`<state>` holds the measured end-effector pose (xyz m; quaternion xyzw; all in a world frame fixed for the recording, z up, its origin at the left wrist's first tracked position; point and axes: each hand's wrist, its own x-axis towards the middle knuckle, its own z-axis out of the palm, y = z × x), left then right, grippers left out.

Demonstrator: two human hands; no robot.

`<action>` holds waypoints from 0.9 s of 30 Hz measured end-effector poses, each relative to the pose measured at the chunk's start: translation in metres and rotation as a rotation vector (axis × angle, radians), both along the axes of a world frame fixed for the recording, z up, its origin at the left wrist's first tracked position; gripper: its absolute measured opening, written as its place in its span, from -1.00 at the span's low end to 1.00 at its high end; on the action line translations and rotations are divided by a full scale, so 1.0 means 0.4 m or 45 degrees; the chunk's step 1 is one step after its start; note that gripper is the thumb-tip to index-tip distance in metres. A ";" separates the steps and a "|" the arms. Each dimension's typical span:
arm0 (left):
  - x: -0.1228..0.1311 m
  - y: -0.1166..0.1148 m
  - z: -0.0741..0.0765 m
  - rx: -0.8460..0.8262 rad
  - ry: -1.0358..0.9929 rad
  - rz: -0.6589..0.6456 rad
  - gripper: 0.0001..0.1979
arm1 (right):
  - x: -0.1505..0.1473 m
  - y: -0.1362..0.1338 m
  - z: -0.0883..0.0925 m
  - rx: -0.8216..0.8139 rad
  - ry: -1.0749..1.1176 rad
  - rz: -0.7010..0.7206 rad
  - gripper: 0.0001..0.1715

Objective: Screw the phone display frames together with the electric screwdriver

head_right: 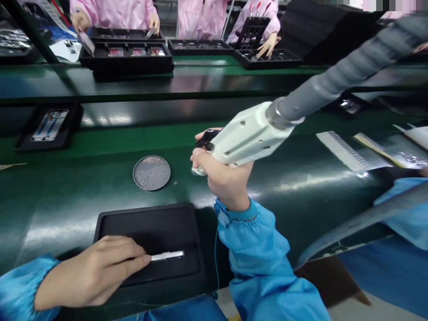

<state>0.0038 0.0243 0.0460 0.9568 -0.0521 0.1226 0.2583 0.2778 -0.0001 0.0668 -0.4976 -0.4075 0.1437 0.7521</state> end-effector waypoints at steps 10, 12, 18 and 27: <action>0.040 0.119 -0.137 0.294 0.283 0.430 -0.74 | 0.014 -0.002 -0.004 -0.059 0.015 0.005 -0.80; 0.026 0.118 -0.137 0.318 0.325 0.429 -0.75 | 0.027 -0.007 0.002 -0.063 0.012 0.009 -0.78; -0.023 0.171 -0.082 0.297 0.374 0.634 -0.77 | 0.092 -0.020 0.032 -0.014 0.121 -0.234 -0.76; 0.217 0.579 0.016 0.352 0.483 1.480 -0.65 | 0.196 0.016 -0.055 -0.190 0.203 -0.337 -0.62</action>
